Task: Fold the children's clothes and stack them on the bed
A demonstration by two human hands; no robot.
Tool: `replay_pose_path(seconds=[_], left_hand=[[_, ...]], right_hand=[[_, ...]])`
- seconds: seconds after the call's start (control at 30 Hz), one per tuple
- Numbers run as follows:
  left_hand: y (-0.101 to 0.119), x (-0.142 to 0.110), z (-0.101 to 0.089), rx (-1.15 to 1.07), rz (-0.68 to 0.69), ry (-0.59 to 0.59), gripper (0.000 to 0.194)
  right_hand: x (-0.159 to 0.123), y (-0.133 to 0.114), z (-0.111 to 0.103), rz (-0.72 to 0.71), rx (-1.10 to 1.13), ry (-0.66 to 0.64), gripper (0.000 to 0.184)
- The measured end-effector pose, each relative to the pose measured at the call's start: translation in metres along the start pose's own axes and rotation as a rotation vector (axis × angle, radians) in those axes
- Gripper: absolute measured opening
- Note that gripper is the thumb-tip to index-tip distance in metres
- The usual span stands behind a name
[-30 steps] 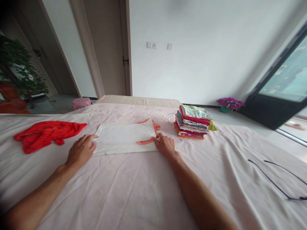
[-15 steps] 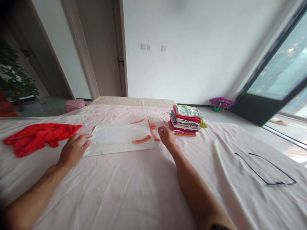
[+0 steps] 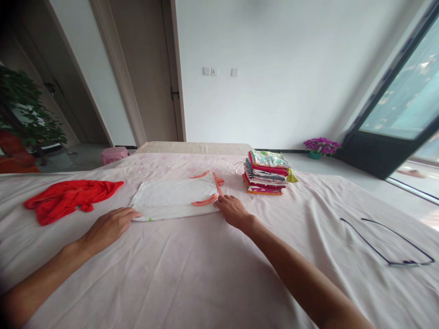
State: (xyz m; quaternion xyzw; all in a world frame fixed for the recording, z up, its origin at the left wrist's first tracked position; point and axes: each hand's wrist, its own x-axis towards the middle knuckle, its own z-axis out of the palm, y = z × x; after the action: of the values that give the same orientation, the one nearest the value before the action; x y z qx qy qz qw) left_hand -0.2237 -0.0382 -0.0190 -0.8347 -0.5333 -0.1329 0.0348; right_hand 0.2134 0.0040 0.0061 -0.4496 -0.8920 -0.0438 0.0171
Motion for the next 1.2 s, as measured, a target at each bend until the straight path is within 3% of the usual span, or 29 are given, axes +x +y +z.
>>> replay_pose_path(seconds=[0.13,0.27,0.4,0.5,0.6,0.67,0.77,0.83,0.97,1.1,1.2], left_hand=[[0.003,0.006,-0.005,0.103,-0.014,0.058,0.037],[0.007,-0.012,-0.015,0.09,0.012,0.062,0.037],[0.021,-0.041,-0.026,0.003,-0.002,-0.078,0.03],[0.036,-0.042,-0.035,-0.099,-0.083,-0.149,0.015],[0.054,-0.015,-0.036,-0.192,-0.195,-0.082,0.031],[0.07,0.013,-0.027,-0.235,-0.177,-0.011,0.04],[0.091,0.054,0.003,-0.216,-0.091,0.081,0.047],[0.095,0.072,0.027,-0.142,-0.098,0.065,0.052],[0.072,0.08,0.059,0.048,-0.233,-0.04,0.058],[0.031,0.074,0.065,0.178,-0.353,-0.069,0.059],[0.016,0.073,0.065,0.185,-0.411,-0.081,0.06]], right_hand=[[0.001,-0.001,-0.005,0.037,-0.036,0.043,0.041],[-0.024,-0.013,-0.016,-0.001,-0.006,0.086,0.041],[-0.059,-0.023,-0.028,-0.033,0.102,0.008,0.04],[-0.064,-0.022,-0.043,-0.031,0.206,-0.049,0.034],[-0.039,-0.028,-0.051,0.008,0.263,0.007,0.033],[-0.013,-0.042,-0.044,-0.005,0.219,0.062,0.041],[0.024,-0.072,-0.017,-0.063,0.127,0.094,0.053],[0.041,-0.085,0.007,-0.082,0.121,0.073,0.063],[0.056,-0.07,0.04,-0.035,0.128,0.002,0.07],[0.061,-0.024,0.047,0.129,0.086,-0.025,0.07],[0.063,0.002,0.048,0.233,0.089,-0.049,0.069]])
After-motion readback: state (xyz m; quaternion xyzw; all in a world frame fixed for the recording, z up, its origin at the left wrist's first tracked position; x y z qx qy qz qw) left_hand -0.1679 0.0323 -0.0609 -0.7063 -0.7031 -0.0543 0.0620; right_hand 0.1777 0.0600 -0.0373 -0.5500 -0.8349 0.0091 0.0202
